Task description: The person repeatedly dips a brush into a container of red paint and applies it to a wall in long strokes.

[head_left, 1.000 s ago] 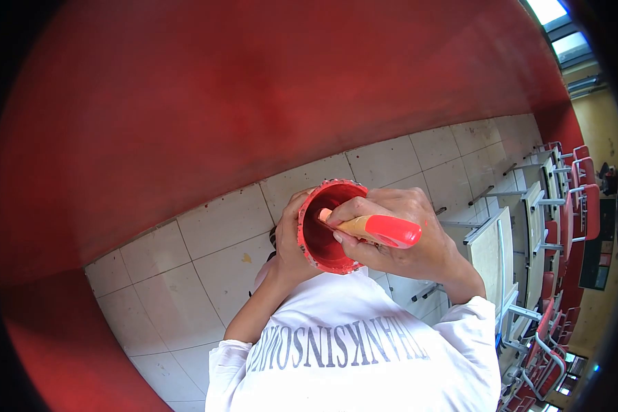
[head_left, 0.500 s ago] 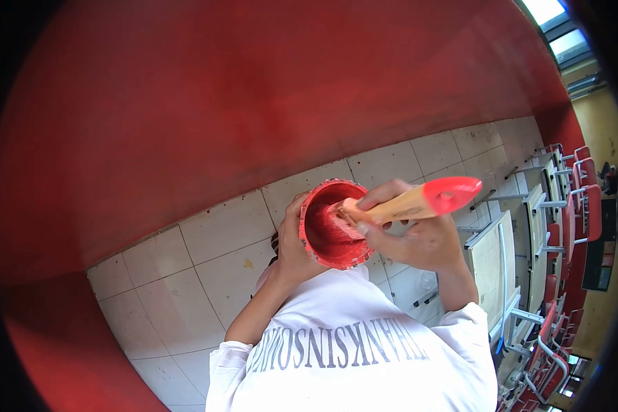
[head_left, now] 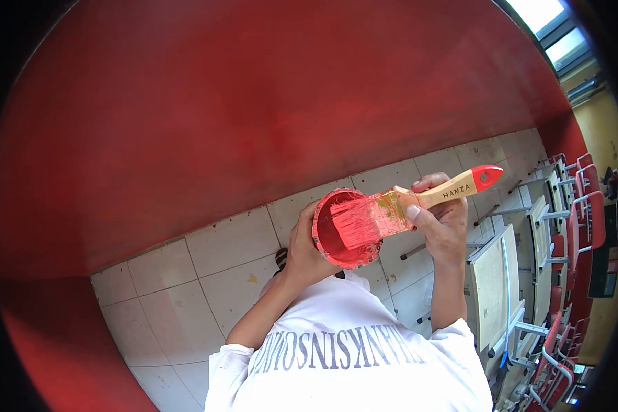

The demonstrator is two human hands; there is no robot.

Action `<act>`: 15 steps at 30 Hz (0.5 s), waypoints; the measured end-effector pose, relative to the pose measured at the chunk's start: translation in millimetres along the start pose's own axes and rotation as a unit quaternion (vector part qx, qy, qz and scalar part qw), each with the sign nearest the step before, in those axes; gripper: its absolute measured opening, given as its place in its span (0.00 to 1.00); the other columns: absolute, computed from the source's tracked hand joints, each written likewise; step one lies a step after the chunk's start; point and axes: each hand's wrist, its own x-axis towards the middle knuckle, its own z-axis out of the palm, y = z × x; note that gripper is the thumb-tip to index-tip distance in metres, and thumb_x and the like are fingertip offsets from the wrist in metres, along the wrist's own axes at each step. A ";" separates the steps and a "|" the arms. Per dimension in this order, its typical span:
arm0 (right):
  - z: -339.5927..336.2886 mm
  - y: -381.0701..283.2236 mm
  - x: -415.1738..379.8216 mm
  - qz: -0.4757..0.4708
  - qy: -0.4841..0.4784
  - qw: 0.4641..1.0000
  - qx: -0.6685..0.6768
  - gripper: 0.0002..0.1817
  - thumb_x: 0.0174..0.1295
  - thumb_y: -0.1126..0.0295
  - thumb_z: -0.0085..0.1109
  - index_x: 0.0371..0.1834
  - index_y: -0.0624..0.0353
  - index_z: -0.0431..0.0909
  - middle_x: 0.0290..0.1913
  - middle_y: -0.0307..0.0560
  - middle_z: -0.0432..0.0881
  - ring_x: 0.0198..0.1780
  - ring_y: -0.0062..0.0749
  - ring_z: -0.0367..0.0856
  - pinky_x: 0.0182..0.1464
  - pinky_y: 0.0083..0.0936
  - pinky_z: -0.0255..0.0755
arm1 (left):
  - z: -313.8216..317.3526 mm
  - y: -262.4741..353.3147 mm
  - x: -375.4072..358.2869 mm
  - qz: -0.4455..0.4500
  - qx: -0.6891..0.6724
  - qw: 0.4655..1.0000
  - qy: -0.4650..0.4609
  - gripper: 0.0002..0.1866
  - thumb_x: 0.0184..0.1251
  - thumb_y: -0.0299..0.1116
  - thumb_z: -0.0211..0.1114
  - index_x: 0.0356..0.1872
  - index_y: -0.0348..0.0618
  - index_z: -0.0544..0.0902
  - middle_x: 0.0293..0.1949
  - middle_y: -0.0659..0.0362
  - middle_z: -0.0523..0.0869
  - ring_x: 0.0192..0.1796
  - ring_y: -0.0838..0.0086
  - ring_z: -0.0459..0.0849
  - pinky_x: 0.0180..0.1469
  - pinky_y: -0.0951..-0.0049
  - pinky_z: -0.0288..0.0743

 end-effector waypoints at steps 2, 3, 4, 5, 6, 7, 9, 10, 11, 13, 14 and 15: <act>-0.7 -5.1 -2.8 -0.023 0.006 0.999 -0.034 0.13 0.48 0.81 0.60 0.38 0.67 0.72 0.38 0.45 0.76 0.35 0.20 0.78 0.37 0.16 0.75 | 1.3 0.8 1.5 -0.009 -0.006 1.000 -0.003 0.46 0.30 0.36 0.81 0.56 0.41 0.64 0.51 0.52 0.77 0.52 0.64 0.78 0.53 0.66 0.71; -1.3 -6.4 -3.9 -0.049 0.008 0.998 -0.045 0.13 0.48 0.81 0.61 0.38 0.66 0.73 0.38 0.45 0.76 0.37 0.20 0.78 0.38 0.16 0.74 | 1.7 0.6 1.9 -0.015 -0.009 1.000 -0.006 0.46 0.30 0.36 0.81 0.56 0.41 0.64 0.51 0.52 0.77 0.52 0.64 0.78 0.53 0.66 0.71; -2.3 -7.5 -4.8 -0.073 0.010 0.996 -0.057 0.13 0.48 0.82 0.61 0.38 0.66 0.73 0.38 0.45 0.75 0.38 0.21 0.78 0.39 0.17 0.74 | 2.0 0.2 2.5 -0.022 -0.012 1.000 -0.008 0.46 0.29 0.37 0.82 0.56 0.41 0.65 0.51 0.52 0.77 0.52 0.64 0.78 0.53 0.66 0.71; -3.3 -8.3 -5.8 -0.098 0.011 0.993 -0.068 0.13 0.47 0.82 0.61 0.38 0.65 0.73 0.39 0.45 0.75 0.39 0.22 0.77 0.41 0.18 0.73 | 2.4 -0.9 3.0 -0.022 -0.015 1.000 -0.007 0.46 0.29 0.36 0.82 0.56 0.41 0.64 0.52 0.52 0.76 0.52 0.64 0.78 0.54 0.66 0.72; -5.4 -8.0 -7.1 -0.135 0.011 0.988 -0.073 0.14 0.47 0.82 0.63 0.39 0.64 0.74 0.40 0.46 0.75 0.39 0.23 0.77 0.43 0.19 0.72 | 2.9 -2.5 3.5 -0.022 -0.017 1.000 -0.006 0.47 0.29 0.36 0.82 0.56 0.41 0.64 0.52 0.53 0.76 0.52 0.65 0.78 0.54 0.66 0.72; -7.0 -8.5 -8.9 -0.174 0.022 0.982 -0.068 0.15 0.47 0.82 0.63 0.39 0.64 0.73 0.39 0.45 0.75 0.38 0.23 0.77 0.42 0.19 0.72 | 3.2 -3.1 4.0 -0.022 -0.020 1.000 -0.004 0.47 0.29 0.36 0.82 0.56 0.42 0.64 0.52 0.53 0.76 0.53 0.65 0.77 0.54 0.67 0.72; -9.8 -10.0 -12.6 -0.250 0.045 0.965 -0.059 0.15 0.48 0.82 0.62 0.41 0.64 0.72 0.37 0.45 0.76 0.35 0.24 0.77 0.39 0.19 0.72 | 3.2 -0.8 4.4 -0.027 -0.013 1.000 0.001 0.47 0.29 0.36 0.82 0.56 0.41 0.64 0.53 0.53 0.76 0.53 0.65 0.77 0.54 0.67 0.72; -9.7 -18.7 -12.7 -0.254 -0.008 0.967 -0.002 0.17 0.50 0.81 0.62 0.43 0.61 0.70 0.33 0.43 0.77 0.32 0.26 0.76 0.35 0.21 0.73 | 3.6 0.1 4.0 -0.029 -0.009 1.000 0.003 0.47 0.29 0.35 0.82 0.56 0.41 0.64 0.53 0.53 0.76 0.53 0.66 0.77 0.54 0.67 0.72; -14.3 -22.9 -12.9 -0.290 -0.025 0.957 -0.003 0.20 0.51 0.78 0.63 0.46 0.57 0.67 0.30 0.43 0.78 0.31 0.28 0.77 0.33 0.23 0.74 | 4.3 -2.0 2.1 -0.053 -0.048 0.997 0.000 0.48 0.29 0.35 0.82 0.57 0.43 0.64 0.54 0.54 0.75 0.54 0.67 0.77 0.54 0.67 0.72; -17.6 -25.1 -17.2 -0.356 0.001 0.934 0.022 0.21 0.51 0.75 0.64 0.46 0.53 0.67 0.32 0.45 0.78 0.31 0.30 0.77 0.33 0.25 0.74 | 6.3 -8.0 -2.7 -0.100 -0.125 0.987 -0.004 0.50 0.28 0.34 0.82 0.58 0.45 0.63 0.56 0.56 0.73 0.55 0.69 0.75 0.55 0.67 0.72; -16.3 -23.2 -19.4 -0.366 0.018 0.930 0.040 0.20 0.52 0.75 0.64 0.46 0.53 0.67 0.32 0.45 0.79 0.32 0.31 0.77 0.33 0.25 0.75 | 6.0 -7.4 -2.1 -0.068 -0.103 0.992 0.001 0.50 0.27 0.34 0.82 0.58 0.45 0.63 0.56 0.56 0.73 0.55 0.69 0.75 0.55 0.67 0.72; -13.8 -18.1 -21.9 -0.376 0.034 0.924 0.057 0.20 0.52 0.75 0.64 0.46 0.53 0.67 0.33 0.46 0.79 0.32 0.31 0.78 0.33 0.26 0.75 | 5.1 -5.9 -0.2 -0.036 -0.080 0.996 0.006 0.50 0.27 0.34 0.83 0.58 0.45 0.63 0.55 0.56 0.73 0.55 0.69 0.74 0.55 0.67 0.72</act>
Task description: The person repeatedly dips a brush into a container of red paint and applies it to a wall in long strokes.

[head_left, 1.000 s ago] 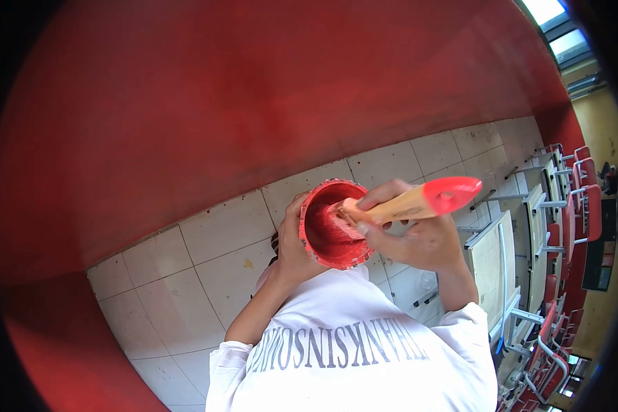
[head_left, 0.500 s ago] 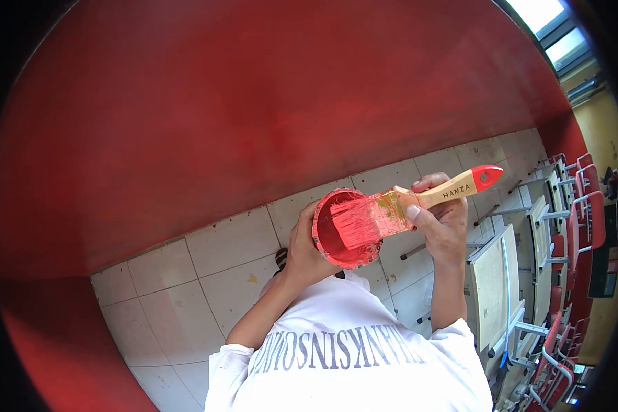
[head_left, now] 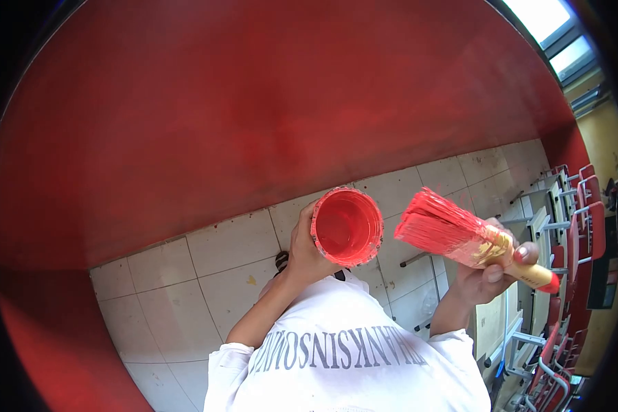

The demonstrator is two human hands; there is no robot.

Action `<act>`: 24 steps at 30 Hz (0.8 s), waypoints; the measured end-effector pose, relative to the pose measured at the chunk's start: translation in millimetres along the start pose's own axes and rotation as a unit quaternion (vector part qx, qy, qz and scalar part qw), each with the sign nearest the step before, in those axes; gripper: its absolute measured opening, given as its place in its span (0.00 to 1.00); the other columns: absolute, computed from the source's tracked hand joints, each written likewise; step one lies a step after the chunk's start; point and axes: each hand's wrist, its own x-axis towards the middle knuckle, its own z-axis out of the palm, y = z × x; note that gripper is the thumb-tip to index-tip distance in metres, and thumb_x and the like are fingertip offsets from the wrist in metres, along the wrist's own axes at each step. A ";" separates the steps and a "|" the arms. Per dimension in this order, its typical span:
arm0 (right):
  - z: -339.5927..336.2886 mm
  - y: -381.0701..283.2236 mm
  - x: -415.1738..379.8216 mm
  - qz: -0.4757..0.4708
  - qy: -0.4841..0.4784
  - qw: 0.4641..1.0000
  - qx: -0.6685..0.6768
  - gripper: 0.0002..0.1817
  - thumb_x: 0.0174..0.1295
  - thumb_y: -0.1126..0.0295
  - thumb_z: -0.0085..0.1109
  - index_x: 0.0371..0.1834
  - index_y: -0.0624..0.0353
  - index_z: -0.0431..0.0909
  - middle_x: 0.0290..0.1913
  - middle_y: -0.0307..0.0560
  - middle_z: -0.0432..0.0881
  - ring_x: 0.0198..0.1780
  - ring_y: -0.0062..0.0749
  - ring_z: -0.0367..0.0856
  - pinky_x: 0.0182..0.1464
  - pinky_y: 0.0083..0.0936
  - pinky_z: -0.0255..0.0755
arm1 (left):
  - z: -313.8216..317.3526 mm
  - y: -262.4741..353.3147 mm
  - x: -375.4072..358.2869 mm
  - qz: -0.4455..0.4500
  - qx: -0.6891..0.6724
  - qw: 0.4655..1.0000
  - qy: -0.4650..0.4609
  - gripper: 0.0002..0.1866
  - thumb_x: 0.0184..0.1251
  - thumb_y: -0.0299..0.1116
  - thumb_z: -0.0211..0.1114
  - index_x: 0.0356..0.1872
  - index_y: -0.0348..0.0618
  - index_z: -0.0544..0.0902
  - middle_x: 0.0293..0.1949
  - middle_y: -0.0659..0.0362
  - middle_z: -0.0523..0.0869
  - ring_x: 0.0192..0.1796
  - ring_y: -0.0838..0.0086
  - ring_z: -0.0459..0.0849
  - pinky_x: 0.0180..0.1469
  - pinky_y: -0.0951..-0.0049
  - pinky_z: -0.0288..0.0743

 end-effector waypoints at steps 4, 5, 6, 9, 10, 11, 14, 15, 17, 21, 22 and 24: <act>-1.7 23.4 -40.1 0.062 -0.144 0.976 -0.151 0.16 0.54 0.73 0.63 0.44 0.52 0.67 0.35 0.46 0.78 0.31 0.32 0.78 0.33 0.28 0.75 | -2.9 9.5 0.9 0.038 0.056 0.998 0.014 0.50 0.26 0.35 0.83 0.58 0.46 0.63 0.55 0.57 0.72 0.56 0.69 0.73 0.55 0.67 0.71; -1.7 24.1 -45.1 0.074 -0.131 0.978 -0.143 0.17 0.55 0.73 0.62 0.44 0.52 0.66 0.35 0.45 0.77 0.33 0.31 0.77 0.36 0.28 0.73 | -3.6 9.1 1.3 0.041 0.056 0.997 0.020 0.50 0.27 0.36 0.83 0.58 0.44 0.63 0.54 0.55 0.73 0.55 0.68 0.75 0.55 0.67 0.72; -2.0 23.2 -50.1 0.087 -0.118 0.980 -0.135 0.18 0.55 0.72 0.62 0.45 0.52 0.65 0.35 0.44 0.76 0.35 0.30 0.76 0.38 0.27 0.72 | -3.6 8.3 1.4 0.043 0.055 0.997 0.025 0.50 0.28 0.36 0.83 0.58 0.42 0.62 0.53 0.54 0.75 0.54 0.67 0.76 0.54 0.67 0.72; 3.7 17.6 -51.2 0.121 -0.037 0.989 -0.069 0.19 0.54 0.72 0.62 0.45 0.51 0.63 0.35 0.44 0.74 0.36 0.28 0.74 0.40 0.24 0.69 | -2.3 7.9 1.3 0.044 0.070 0.996 0.028 0.50 0.28 0.38 0.83 0.57 0.40 0.62 0.52 0.52 0.76 0.52 0.66 0.78 0.54 0.67 0.72; 5.3 16.0 -49.9 0.129 -0.002 0.991 -0.041 0.19 0.54 0.72 0.63 0.45 0.51 0.63 0.35 0.44 0.74 0.36 0.28 0.73 0.39 0.23 0.68 | -1.6 8.1 2.3 0.046 0.077 0.996 0.026 0.50 0.28 0.38 0.83 0.57 0.40 0.62 0.52 0.52 0.76 0.52 0.66 0.78 0.54 0.67 0.72; 2.5 22.5 -49.9 0.103 -0.062 0.988 -0.093 0.16 0.55 0.78 0.60 0.44 0.55 0.66 0.30 0.49 0.76 0.29 0.30 0.76 0.32 0.24 0.72 | -1.1 8.4 3.3 0.049 0.064 0.996 0.024 0.50 0.28 0.38 0.83 0.57 0.40 0.62 0.52 0.52 0.76 0.52 0.66 0.78 0.54 0.67 0.72; 3.0 25.9 -51.5 0.080 -0.084 0.983 -0.141 0.16 0.56 0.77 0.60 0.44 0.55 0.65 0.31 0.48 0.76 0.28 0.29 0.75 0.33 0.23 0.71 | -0.8 7.4 5.4 0.051 0.048 0.997 0.027 0.50 0.28 0.38 0.83 0.57 0.40 0.62 0.52 0.53 0.76 0.52 0.66 0.78 0.53 0.67 0.72; 4.1 23.0 -53.6 0.086 -0.004 0.991 -0.107 0.16 0.55 0.78 0.59 0.44 0.56 0.65 0.31 0.48 0.76 0.30 0.29 0.76 0.34 0.24 0.72 | -1.2 6.9 5.2 0.046 0.057 0.997 0.031 0.50 0.28 0.38 0.83 0.57 0.40 0.62 0.52 0.53 0.76 0.52 0.66 0.78 0.53 0.67 0.72; 5.4 22.3 -51.4 0.094 -0.014 0.989 -0.109 0.16 0.55 0.78 0.59 0.44 0.56 0.65 0.31 0.48 0.76 0.30 0.28 0.75 0.35 0.24 0.72 | -3.3 6.8 4.6 0.043 0.072 0.996 0.035 0.50 0.28 0.38 0.83 0.57 0.40 0.62 0.52 0.53 0.76 0.52 0.67 0.78 0.53 0.67 0.72; 3.7 26.4 -49.5 0.095 -0.040 0.988 -0.117 0.17 0.55 0.79 0.59 0.45 0.56 0.65 0.30 0.46 0.76 0.29 0.27 0.74 0.34 0.24 0.71 | -3.3 8.6 8.6 0.021 0.045 0.998 0.039 0.49 0.25 0.37 0.83 0.56 0.43 0.64 0.52 0.56 0.74 0.53 0.70 0.76 0.54 0.68 0.71; 5.7 25.3 -48.1 0.104 -0.011 0.991 -0.082 0.17 0.54 0.79 0.60 0.44 0.57 0.65 0.30 0.46 0.76 0.29 0.27 0.75 0.33 0.24 0.71 | -2.7 8.9 9.1 0.003 0.028 0.999 0.046 0.49 0.24 0.36 0.83 0.55 0.45 0.65 0.53 0.58 0.74 0.54 0.71 0.75 0.54 0.69 0.71; 11.4 25.7 -39.7 0.091 -0.025 0.994 -0.061 0.17 0.54 0.79 0.60 0.44 0.57 0.66 0.29 0.46 0.76 0.29 0.27 0.75 0.33 0.24 0.71 | -3.8 6.5 8.9 0.011 0.054 0.997 0.045 0.49 0.24 0.36 0.83 0.55 0.45 0.65 0.53 0.58 0.74 0.53 0.71 0.75 0.54 0.68 0.71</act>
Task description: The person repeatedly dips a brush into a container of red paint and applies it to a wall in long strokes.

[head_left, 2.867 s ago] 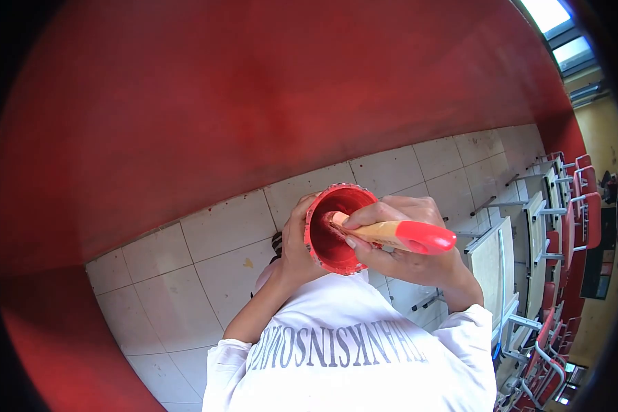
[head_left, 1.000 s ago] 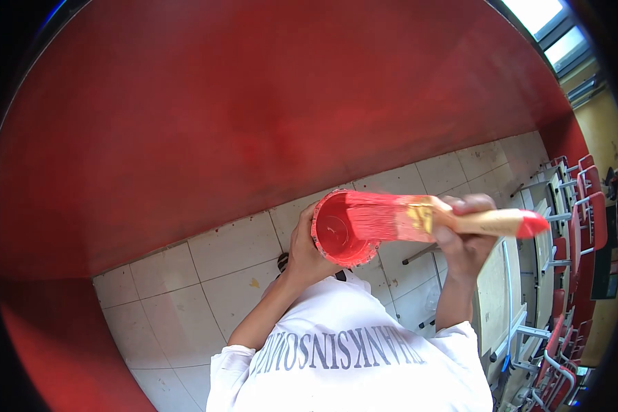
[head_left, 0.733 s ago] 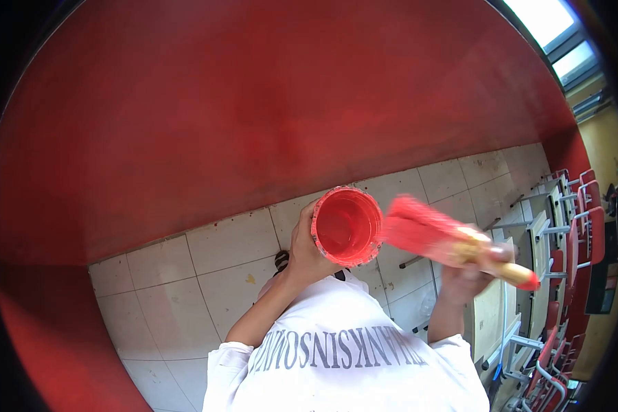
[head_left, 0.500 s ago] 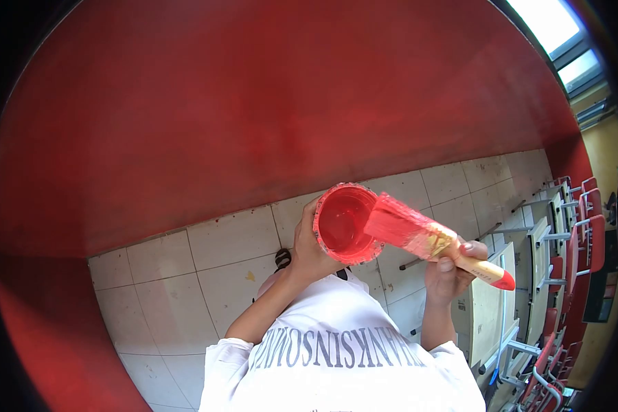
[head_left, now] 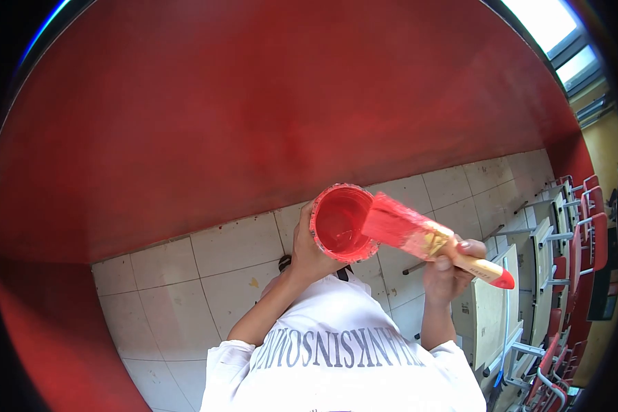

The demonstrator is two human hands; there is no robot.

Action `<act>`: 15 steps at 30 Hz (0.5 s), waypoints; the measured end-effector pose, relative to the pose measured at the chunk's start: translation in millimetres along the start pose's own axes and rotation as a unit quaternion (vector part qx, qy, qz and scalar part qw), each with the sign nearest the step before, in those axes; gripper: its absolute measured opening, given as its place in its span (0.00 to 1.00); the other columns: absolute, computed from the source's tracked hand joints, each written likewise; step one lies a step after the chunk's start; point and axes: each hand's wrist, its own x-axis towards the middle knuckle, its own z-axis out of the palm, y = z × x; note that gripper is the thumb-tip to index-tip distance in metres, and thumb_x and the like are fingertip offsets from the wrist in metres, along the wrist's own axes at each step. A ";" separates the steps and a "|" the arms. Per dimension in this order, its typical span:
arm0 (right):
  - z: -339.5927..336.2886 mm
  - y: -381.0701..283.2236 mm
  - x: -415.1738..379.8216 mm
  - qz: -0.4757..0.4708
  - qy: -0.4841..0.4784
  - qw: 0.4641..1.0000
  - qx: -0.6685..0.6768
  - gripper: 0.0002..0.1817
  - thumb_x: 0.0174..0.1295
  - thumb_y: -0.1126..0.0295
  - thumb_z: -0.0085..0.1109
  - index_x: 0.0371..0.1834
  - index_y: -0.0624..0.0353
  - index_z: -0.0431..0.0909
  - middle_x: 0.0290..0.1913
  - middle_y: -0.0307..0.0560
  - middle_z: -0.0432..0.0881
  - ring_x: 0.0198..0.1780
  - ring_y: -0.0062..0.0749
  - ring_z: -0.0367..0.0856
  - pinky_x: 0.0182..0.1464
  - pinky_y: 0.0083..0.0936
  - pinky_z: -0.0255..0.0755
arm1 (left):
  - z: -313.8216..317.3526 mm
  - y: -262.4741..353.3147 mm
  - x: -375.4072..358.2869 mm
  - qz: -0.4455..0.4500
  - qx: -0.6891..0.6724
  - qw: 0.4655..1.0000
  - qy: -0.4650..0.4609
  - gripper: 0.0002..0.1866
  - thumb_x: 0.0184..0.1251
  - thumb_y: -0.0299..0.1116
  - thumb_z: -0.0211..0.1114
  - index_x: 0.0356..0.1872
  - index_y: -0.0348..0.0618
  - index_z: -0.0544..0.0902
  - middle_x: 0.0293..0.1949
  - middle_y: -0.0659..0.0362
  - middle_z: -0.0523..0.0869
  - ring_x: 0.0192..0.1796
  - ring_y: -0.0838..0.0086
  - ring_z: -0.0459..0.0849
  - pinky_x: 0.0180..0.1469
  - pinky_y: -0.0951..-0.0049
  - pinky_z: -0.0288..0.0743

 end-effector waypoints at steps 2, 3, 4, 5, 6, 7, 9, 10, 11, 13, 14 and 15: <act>-5.4 2.1 6.8 -0.013 -0.139 0.982 -0.128 0.16 0.56 0.78 0.59 0.45 0.55 0.65 0.30 0.45 0.75 0.30 0.26 0.75 0.34 0.24 0.71 | -1.8 -0.9 1.5 0.001 0.001 1.000 -0.002 0.49 0.24 0.36 0.83 0.55 0.45 0.65 0.53 0.57 0.74 0.53 0.71 0.75 0.54 0.68 0.71; -4.3 9.1 3.8 -0.030 -0.129 0.978 -0.161 0.15 0.56 0.76 0.60 0.43 0.55 0.66 0.28 0.44 0.76 0.29 0.25 0.75 0.34 0.24 0.71 | -2.5 -1.1 1.7 -0.004 -0.011 1.000 -0.002 0.49 0.24 0.36 0.83 0.55 0.45 0.65 0.53 0.57 0.73 0.54 0.71 0.75 0.54 0.68 0.71; -2.6 7.5 3.5 -0.009 -0.072 0.993 -0.096 0.15 0.55 0.76 0.60 0.43 0.55 0.66 0.30 0.44 0.75 0.31 0.27 0.75 0.36 0.24 0.72 | -2.5 -1.6 2.2 -0.009 -0.024 1.000 0.000 0.49 0.24 0.36 0.83 0.55 0.45 0.65 0.53 0.57 0.73 0.54 0.71 0.75 0.54 0.68 0.71; -1.0 3.8 2.2 0.013 -0.016 0.999 -0.030 0.16 0.54 0.76 0.61 0.43 0.55 0.66 0.32 0.44 0.74 0.33 0.28 0.76 0.38 0.25 0.72 | -1.9 -2.0 3.2 0.007 -0.009 1.000 0.002 0.49 0.26 0.36 0.83 0.56 0.43 0.64 0.53 0.55 0.74 0.53 0.70 0.76 0.53 0.68 0.71; 0.2 0.6 1.5 0.038 0.041 0.998 0.037 0.17 0.53 0.77 0.62 0.43 0.55 0.66 0.34 0.43 0.73 0.35 0.30 0.77 0.41 0.26 0.72 | -1.3 -2.1 3.6 0.020 0.008 1.000 0.003 0.49 0.27 0.36 0.83 0.56 0.41 0.63 0.52 0.54 0.75 0.52 0.68 0.77 0.53 0.68 0.72; 0.2 -1.6 2.0 0.053 0.027 0.996 0.073 0.17 0.53 0.77 0.62 0.43 0.56 0.66 0.34 0.43 0.73 0.36 0.31 0.76 0.42 0.27 0.72 | -1.8 -2.0 2.5 0.034 0.025 0.999 0.003 0.49 0.29 0.36 0.82 0.57 0.39 0.62 0.51 0.53 0.76 0.52 0.67 0.78 0.52 0.68 0.73; -2.3 7.1 1.8 0.029 -0.093 0.993 -0.074 0.17 0.54 0.75 0.61 0.44 0.54 0.65 0.35 0.43 0.73 0.36 0.31 0.76 0.41 0.27 0.72 | -3.9 -2.3 2.8 0.040 0.035 0.999 -0.005 0.49 0.28 0.37 0.82 0.57 0.39 0.62 0.51 0.53 0.76 0.51 0.66 0.78 0.52 0.68 0.72; -3.6 10.8 1.8 0.015 -0.151 0.977 -0.148 0.17 0.55 0.74 0.61 0.44 0.54 0.65 0.35 0.43 0.73 0.36 0.31 0.76 0.41 0.26 0.72 | -4.2 -2.6 3.6 0.044 0.039 0.998 -0.009 0.49 0.28 0.37 0.83 0.57 0.39 0.62 0.51 0.53 0.76 0.51 0.66 0.78 0.52 0.68 0.72; -4.4 10.5 0.0 0.018 -0.135 0.983 -0.126 0.16 0.55 0.73 0.61 0.44 0.54 0.65 0.36 0.43 0.73 0.37 0.30 0.76 0.40 0.25 0.72 | -3.5 -3.6 4.7 0.041 0.035 0.999 -0.006 0.49 0.28 0.37 0.83 0.56 0.39 0.62 0.51 0.53 0.76 0.51 0.66 0.78 0.52 0.68 0.72; 4.3 7.4 2.7 0.030 -0.025 0.999 0.007 0.16 0.55 0.77 0.59 0.45 0.56 0.66 0.34 0.46 0.76 0.34 0.28 0.77 0.37 0.24 0.72 | -3.1 -5.6 3.1 0.029 0.028 0.999 0.002 0.50 0.27 0.38 0.83 0.56 0.39 0.63 0.51 0.53 0.76 0.51 0.66 0.78 0.52 0.68 0.72; 8.0 6.1 2.4 0.037 0.033 0.996 0.074 0.16 0.55 0.80 0.59 0.45 0.58 0.66 0.32 0.48 0.78 0.32 0.27 0.77 0.35 0.24 0.72 | -4.4 -5.9 1.3 0.022 0.035 0.999 0.002 0.50 0.27 0.39 0.83 0.56 0.39 0.63 0.51 0.53 0.76 0.51 0.66 0.78 0.52 0.68 0.72; 1.8 7.4 1.7 0.030 -0.027 0.999 -0.025 0.15 0.56 0.79 0.58 0.45 0.57 0.66 0.33 0.48 0.77 0.32 0.27 0.76 0.36 0.23 0.71 | -5.9 -6.0 1.5 0.017 0.041 0.999 0.001 0.50 0.27 0.39 0.83 0.56 0.39 0.63 0.51 0.52 0.76 0.51 0.66 0.78 0.52 0.67 0.72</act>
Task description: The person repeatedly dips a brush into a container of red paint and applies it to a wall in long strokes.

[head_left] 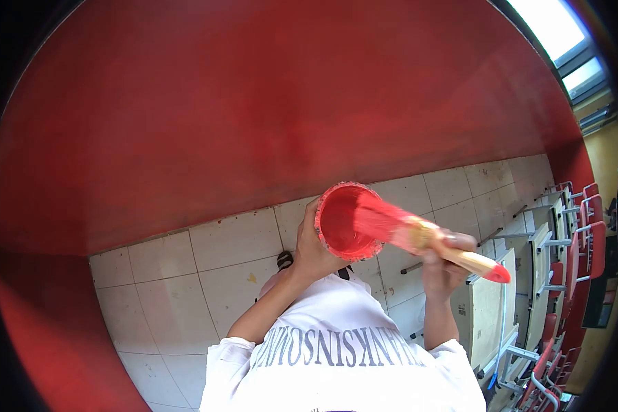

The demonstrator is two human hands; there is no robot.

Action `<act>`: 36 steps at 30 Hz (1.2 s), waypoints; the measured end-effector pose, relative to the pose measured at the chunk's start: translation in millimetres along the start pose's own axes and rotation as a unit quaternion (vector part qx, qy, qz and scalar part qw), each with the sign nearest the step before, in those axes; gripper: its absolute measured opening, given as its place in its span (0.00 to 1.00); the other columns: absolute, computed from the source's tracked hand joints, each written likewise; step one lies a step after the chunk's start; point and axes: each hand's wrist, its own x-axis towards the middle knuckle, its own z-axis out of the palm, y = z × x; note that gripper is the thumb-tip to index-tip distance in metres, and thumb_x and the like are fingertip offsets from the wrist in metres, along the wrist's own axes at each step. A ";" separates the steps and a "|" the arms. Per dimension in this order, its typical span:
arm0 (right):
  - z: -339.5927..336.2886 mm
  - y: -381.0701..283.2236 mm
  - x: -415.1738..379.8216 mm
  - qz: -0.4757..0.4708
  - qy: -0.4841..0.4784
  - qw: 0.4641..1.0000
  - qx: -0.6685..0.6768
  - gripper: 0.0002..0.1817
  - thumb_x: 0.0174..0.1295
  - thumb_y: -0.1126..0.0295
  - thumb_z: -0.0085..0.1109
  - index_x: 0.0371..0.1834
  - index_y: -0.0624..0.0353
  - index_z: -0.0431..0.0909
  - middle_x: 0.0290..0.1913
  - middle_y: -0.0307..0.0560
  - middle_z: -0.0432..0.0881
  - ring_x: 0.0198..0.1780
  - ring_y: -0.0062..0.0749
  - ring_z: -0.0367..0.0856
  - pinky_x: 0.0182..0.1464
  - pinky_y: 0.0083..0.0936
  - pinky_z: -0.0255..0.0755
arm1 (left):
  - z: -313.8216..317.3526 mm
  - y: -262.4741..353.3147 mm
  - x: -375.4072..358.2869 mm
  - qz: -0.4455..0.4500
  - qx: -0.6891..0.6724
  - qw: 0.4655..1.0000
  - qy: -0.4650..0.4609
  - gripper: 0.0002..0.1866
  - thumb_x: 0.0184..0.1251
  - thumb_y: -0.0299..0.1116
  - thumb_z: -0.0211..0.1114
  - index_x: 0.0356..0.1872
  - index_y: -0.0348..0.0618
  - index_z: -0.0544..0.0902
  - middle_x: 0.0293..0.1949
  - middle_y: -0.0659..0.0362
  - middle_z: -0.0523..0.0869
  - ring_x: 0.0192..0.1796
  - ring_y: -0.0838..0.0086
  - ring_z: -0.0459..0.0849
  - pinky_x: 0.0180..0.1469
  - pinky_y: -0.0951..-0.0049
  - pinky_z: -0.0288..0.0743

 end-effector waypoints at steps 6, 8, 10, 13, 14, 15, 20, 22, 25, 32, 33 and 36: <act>-3.0 2.5 -5.5 0.027 0.001 1.000 0.006 0.16 0.55 0.76 0.60 0.45 0.55 0.65 0.36 0.44 0.74 0.36 0.26 0.75 0.35 0.23 0.74 | -0.1 7.1 4.5 -0.021 0.031 0.999 0.000 0.50 0.27 0.40 0.83 0.56 0.39 0.63 0.51 0.53 0.76 0.52 0.66 0.77 0.52 0.67 0.72; -4.1 7.5 2.0 -0.043 -0.086 0.981 -0.171 0.17 0.56 0.73 0.60 0.45 0.54 0.64 0.38 0.43 0.73 0.37 0.28 0.76 0.28 0.22 0.76 | -1.1 6.8 6.3 -0.017 0.035 0.999 -0.003 0.50 0.27 0.40 0.83 0.56 0.39 0.62 0.51 0.53 0.76 0.52 0.66 0.77 0.52 0.67 0.72; -0.3 5.1 -4.3 -0.005 0.007 0.999 -0.039 0.17 0.55 0.74 0.61 0.44 0.54 0.66 0.38 0.44 0.73 0.38 0.28 0.76 0.32 0.22 0.75 | -0.9 3.7 5.9 -0.030 0.010 1.000 0.000 0.50 0.27 0.40 0.83 0.56 0.38 0.62 0.51 0.53 0.76 0.52 0.67 0.77 0.52 0.67 0.72; 2.0 1.7 -3.1 0.028 0.020 0.999 0.025 0.16 0.55 0.76 0.61 0.44 0.56 0.67 0.38 0.46 0.75 0.37 0.29 0.76 0.36 0.24 0.74 | 0.2 7.6 6.2 -0.054 -0.005 0.999 0.000 0.44 0.28 0.36 0.82 0.54 0.43 0.67 0.52 0.57 0.74 0.52 0.70 0.76 0.51 0.68 0.72; -0.7 4.1 1.0 0.020 -0.044 0.998 -0.049 0.16 0.55 0.76 0.61 0.44 0.56 0.66 0.38 0.48 0.76 0.35 0.29 0.77 0.36 0.25 0.74 | -0.8 6.6 6.3 -0.047 -0.004 0.999 0.007 0.44 0.28 0.36 0.82 0.53 0.43 0.67 0.52 0.57 0.74 0.52 0.70 0.76 0.51 0.68 0.72; -2.4 5.3 3.8 0.011 -0.107 0.986 -0.124 0.16 0.56 0.77 0.60 0.44 0.56 0.66 0.37 0.50 0.77 0.33 0.29 0.77 0.36 0.26 0.74 | -0.9 4.7 6.4 -0.039 -0.005 0.999 0.014 0.45 0.28 0.36 0.82 0.53 0.43 0.67 0.52 0.57 0.74 0.52 0.70 0.76 0.51 0.68 0.72; 10.4 6.9 0.8 0.030 0.085 0.993 0.077 0.16 0.54 0.79 0.62 0.43 0.59 0.68 0.35 0.49 0.77 0.33 0.26 0.78 0.35 0.21 0.73 | -2.1 9.7 14.7 -0.025 0.018 1.000 -0.004 0.49 0.29 0.38 0.82 0.56 0.39 0.62 0.51 0.53 0.76 0.52 0.68 0.77 0.53 0.69 0.72; 0.8 15.6 1.5 -0.018 -0.012 0.996 -0.082 0.17 0.55 0.79 0.60 0.45 0.58 0.65 0.36 0.50 0.76 0.34 0.27 0.77 0.35 0.21 0.73 | -2.2 6.8 16.1 -0.033 0.022 0.999 -0.012 0.48 0.30 0.37 0.82 0.56 0.39 0.62 0.52 0.53 0.76 0.52 0.68 0.77 0.53 0.68 0.72; -0.6 21.9 -5.0 0.050 0.053 0.997 -0.029 0.17 0.54 0.80 0.60 0.45 0.59 0.66 0.38 0.49 0.76 0.36 0.26 0.77 0.37 0.20 0.73 | 5.1 2.8 20.4 -0.080 -0.047 0.996 -0.011 0.45 0.29 0.35 0.82 0.55 0.42 0.66 0.52 0.57 0.75 0.52 0.70 0.76 0.51 0.69 0.73; -1.1 35.0 18.5 0.074 0.176 0.977 0.095 0.12 0.53 0.78 0.63 0.40 0.60 0.72 0.37 0.44 0.77 0.37 0.22 0.77 0.34 0.19 0.73 | 13.6 -8.3 48.6 -0.076 0.012 0.997 -0.033 0.46 0.30 0.33 0.81 0.56 0.41 0.63 0.53 0.55 0.74 0.52 0.69 0.76 0.52 0.68 0.71; -2.1 39.8 23.4 0.064 0.118 0.991 0.030 0.12 0.53 0.78 0.63 0.39 0.61 0.73 0.37 0.44 0.78 0.37 0.22 0.77 0.34 0.19 0.73 | 15.1 -7.3 53.3 -0.069 0.025 0.997 -0.031 0.46 0.31 0.33 0.81 0.56 0.40 0.63 0.52 0.55 0.74 0.52 0.69 0.76 0.52 0.68 0.71; -16.5 59.5 42.8 0.009 0.065 0.994 -0.084 0.12 0.52 0.80 0.63 0.39 0.61 0.74 0.35 0.45 0.79 0.35 0.24 0.79 0.33 0.19 0.73 | 26.9 -9.0 81.7 -0.065 0.065 0.993 -0.071 0.44 0.31 0.33 0.80 0.55 0.40 0.64 0.51 0.55 0.74 0.51 0.70 0.76 0.51 0.69 0.72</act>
